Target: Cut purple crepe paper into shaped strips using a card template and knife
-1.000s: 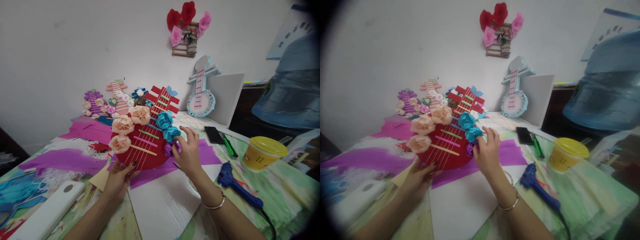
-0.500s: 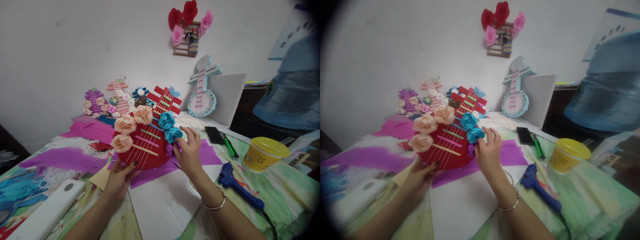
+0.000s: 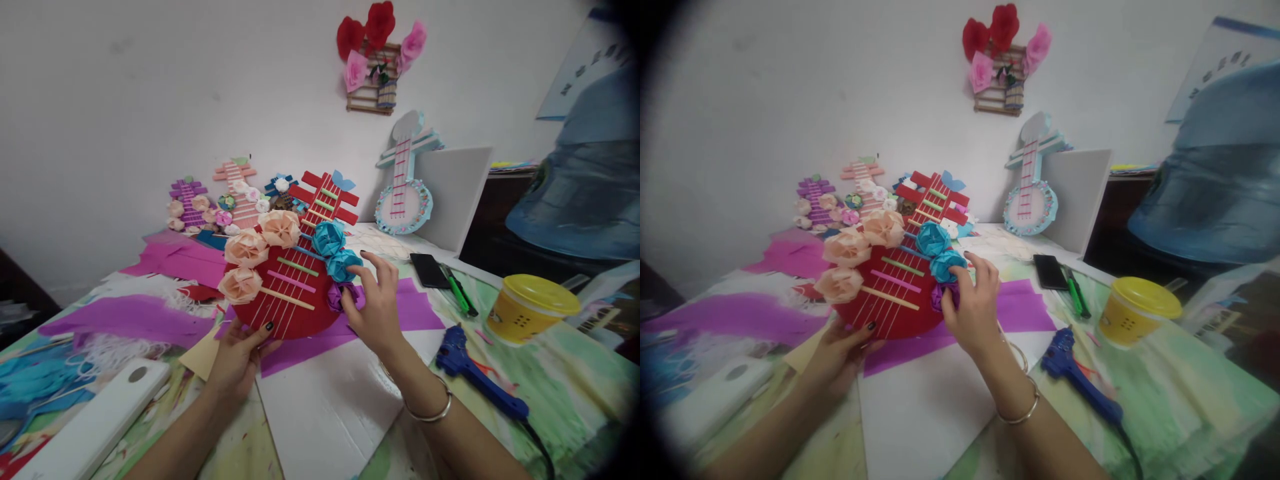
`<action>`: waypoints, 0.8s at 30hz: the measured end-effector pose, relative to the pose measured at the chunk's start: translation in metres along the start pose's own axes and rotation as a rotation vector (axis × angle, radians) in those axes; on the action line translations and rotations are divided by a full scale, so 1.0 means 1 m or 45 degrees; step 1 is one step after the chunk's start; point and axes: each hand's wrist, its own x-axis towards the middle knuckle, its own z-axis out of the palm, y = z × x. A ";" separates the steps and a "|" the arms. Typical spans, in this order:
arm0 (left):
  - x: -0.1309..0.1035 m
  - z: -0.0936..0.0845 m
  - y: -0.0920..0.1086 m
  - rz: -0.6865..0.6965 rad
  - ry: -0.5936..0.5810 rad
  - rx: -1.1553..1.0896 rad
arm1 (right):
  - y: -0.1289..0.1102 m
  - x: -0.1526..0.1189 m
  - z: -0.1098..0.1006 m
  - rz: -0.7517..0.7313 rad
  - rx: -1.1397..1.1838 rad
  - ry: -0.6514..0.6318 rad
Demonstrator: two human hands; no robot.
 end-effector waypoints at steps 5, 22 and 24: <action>0.002 -0.001 -0.001 0.026 -0.002 -0.016 | 0.000 -0.001 -0.001 0.176 0.323 -0.044; 0.006 -0.006 -0.004 0.030 -0.065 -0.014 | 0.010 -0.006 0.016 0.808 1.068 -0.391; 0.006 -0.007 -0.005 0.034 -0.072 -0.015 | 0.010 -0.006 0.016 0.812 1.072 -0.384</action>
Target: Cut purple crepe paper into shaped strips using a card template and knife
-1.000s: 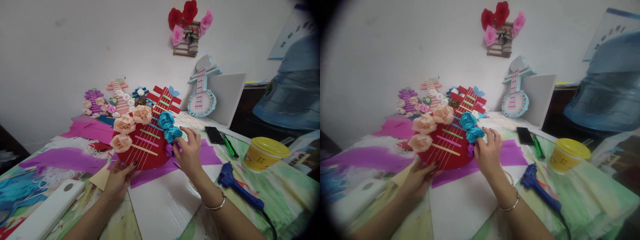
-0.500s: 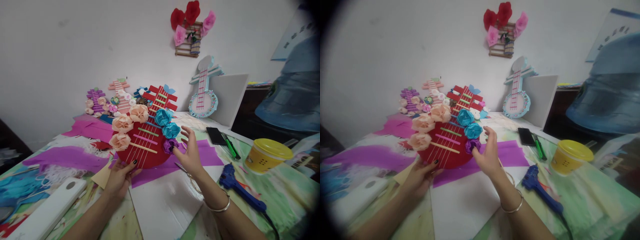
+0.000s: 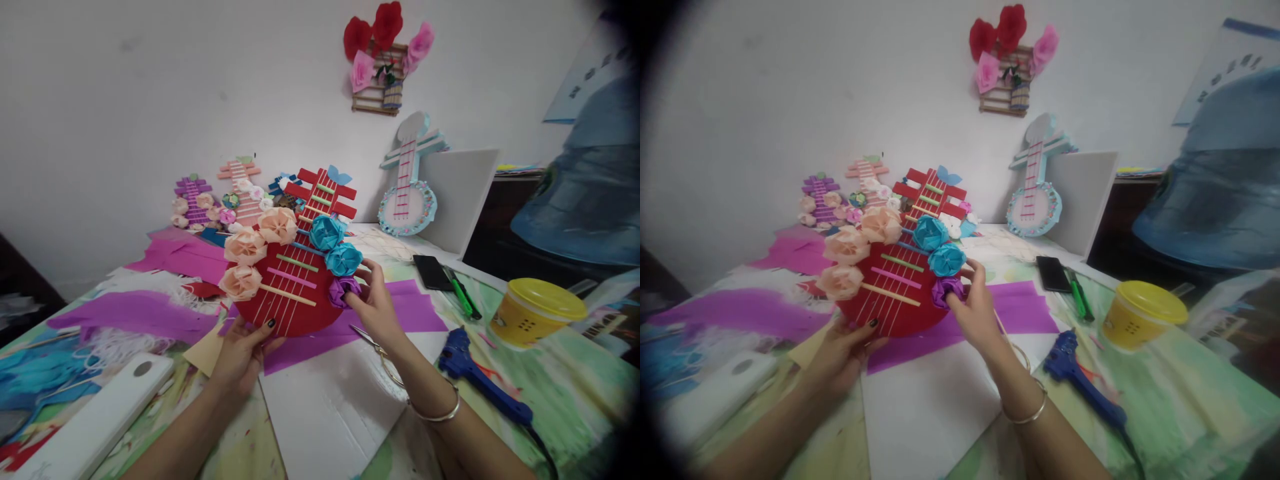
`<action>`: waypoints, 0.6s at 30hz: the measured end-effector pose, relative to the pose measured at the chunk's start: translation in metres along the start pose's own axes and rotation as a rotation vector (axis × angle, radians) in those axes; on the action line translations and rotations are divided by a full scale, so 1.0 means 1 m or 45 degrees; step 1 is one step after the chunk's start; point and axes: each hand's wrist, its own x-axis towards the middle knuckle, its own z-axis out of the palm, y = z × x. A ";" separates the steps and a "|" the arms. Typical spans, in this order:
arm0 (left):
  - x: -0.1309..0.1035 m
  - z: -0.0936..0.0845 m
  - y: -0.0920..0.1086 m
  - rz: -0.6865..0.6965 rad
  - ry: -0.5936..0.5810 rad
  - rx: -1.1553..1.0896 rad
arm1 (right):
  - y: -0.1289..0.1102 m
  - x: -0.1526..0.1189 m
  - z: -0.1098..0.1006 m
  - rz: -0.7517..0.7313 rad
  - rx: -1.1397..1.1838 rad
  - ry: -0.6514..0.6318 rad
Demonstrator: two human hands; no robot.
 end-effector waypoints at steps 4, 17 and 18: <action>-0.001 0.000 0.000 -0.004 0.003 0.009 | 0.001 0.001 0.000 0.010 0.013 0.011; -0.004 0.004 0.004 -0.030 0.030 -0.010 | -0.004 -0.001 0.001 -0.015 0.094 0.005; -0.004 0.004 0.004 -0.033 0.027 -0.011 | -0.004 -0.001 0.001 -0.014 0.091 0.006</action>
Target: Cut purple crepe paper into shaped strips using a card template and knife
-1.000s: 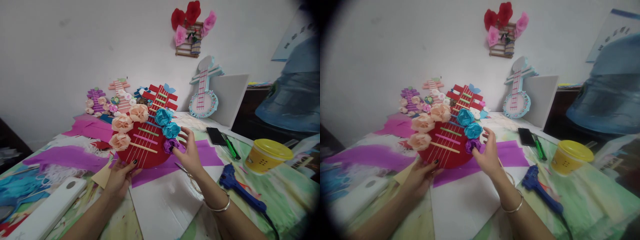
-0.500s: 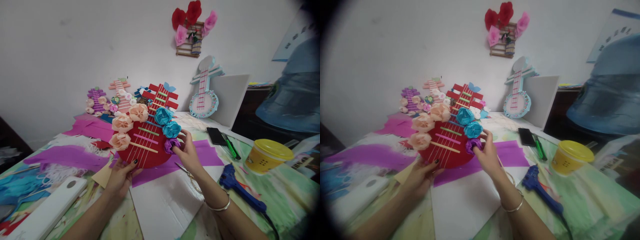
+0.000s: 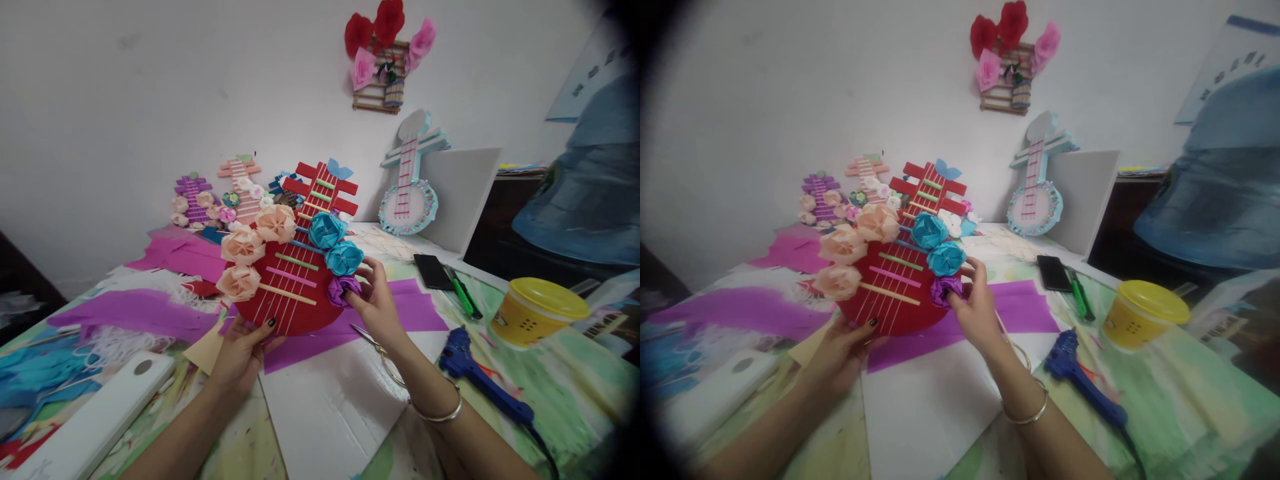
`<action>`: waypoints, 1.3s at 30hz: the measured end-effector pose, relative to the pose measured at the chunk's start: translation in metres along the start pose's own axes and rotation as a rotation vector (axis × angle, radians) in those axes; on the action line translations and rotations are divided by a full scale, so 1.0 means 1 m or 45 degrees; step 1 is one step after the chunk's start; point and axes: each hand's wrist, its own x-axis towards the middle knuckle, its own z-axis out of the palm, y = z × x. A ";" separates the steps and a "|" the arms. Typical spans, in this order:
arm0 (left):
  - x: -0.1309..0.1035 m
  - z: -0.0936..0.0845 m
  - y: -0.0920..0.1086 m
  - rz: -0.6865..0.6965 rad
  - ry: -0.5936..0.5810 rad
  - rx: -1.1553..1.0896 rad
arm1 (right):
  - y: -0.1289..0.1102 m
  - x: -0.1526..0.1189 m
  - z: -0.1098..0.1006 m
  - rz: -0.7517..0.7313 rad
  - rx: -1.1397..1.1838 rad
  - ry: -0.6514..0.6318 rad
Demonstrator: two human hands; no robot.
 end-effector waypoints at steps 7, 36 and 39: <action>0.000 0.001 -0.001 0.009 0.038 -0.007 | 0.002 -0.001 -0.001 0.003 -0.025 0.003; 0.001 -0.001 -0.003 0.029 0.020 -0.040 | 0.001 -0.001 0.002 -0.024 -0.038 0.018; 0.001 -0.001 -0.003 0.018 0.018 -0.044 | 0.003 -0.001 0.002 -0.034 -0.036 0.026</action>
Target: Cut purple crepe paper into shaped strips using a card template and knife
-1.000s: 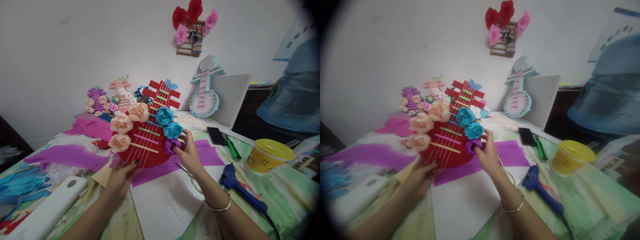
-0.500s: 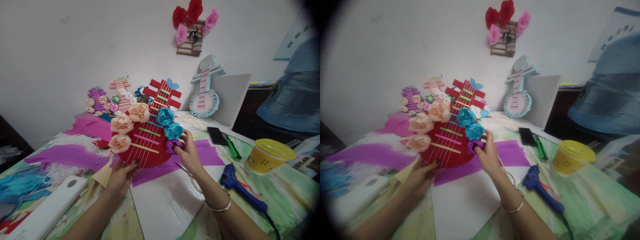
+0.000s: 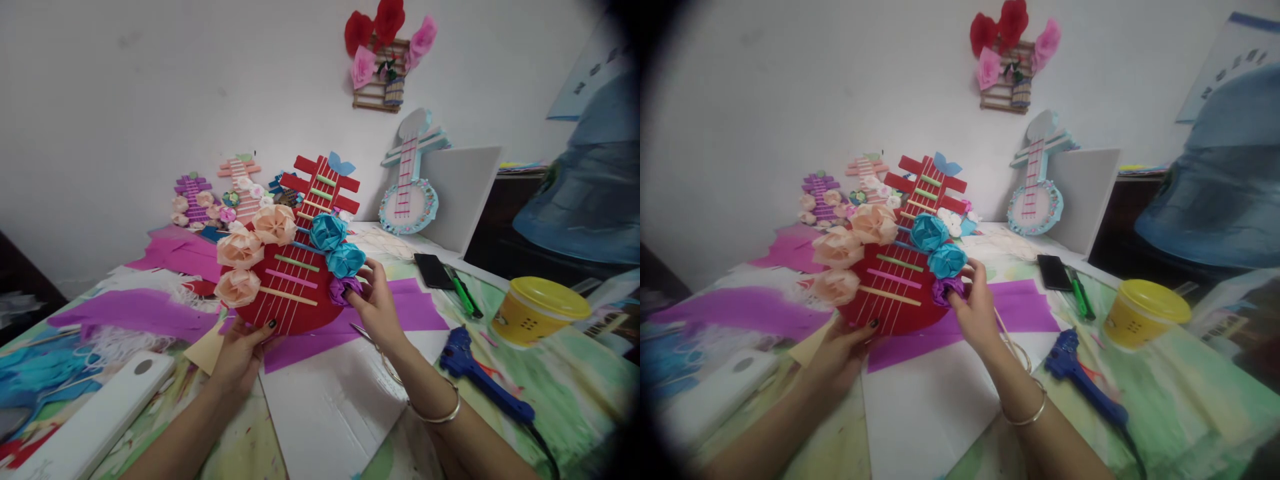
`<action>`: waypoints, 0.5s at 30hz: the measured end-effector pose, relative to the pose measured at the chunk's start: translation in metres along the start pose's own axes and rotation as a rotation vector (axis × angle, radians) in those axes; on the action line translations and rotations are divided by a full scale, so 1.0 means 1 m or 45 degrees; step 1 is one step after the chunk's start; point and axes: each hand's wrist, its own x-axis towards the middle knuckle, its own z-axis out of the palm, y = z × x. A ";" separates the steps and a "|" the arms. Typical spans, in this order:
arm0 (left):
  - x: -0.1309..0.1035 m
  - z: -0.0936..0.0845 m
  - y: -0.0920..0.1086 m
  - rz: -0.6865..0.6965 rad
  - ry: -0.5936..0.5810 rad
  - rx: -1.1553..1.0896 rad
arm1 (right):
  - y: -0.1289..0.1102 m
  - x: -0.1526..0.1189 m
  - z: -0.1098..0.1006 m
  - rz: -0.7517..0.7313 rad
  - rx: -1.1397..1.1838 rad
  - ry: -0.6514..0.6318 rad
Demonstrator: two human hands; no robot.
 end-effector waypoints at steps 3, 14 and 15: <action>0.000 0.001 0.000 0.014 -0.014 -0.011 | 0.000 0.000 0.000 -0.012 0.004 0.003; 0.000 -0.001 0.000 0.011 -0.013 -0.002 | -0.003 -0.001 0.000 -0.012 -0.006 -0.009; 0.000 -0.001 0.000 0.012 -0.019 -0.001 | -0.003 -0.001 0.000 -0.010 -0.012 -0.006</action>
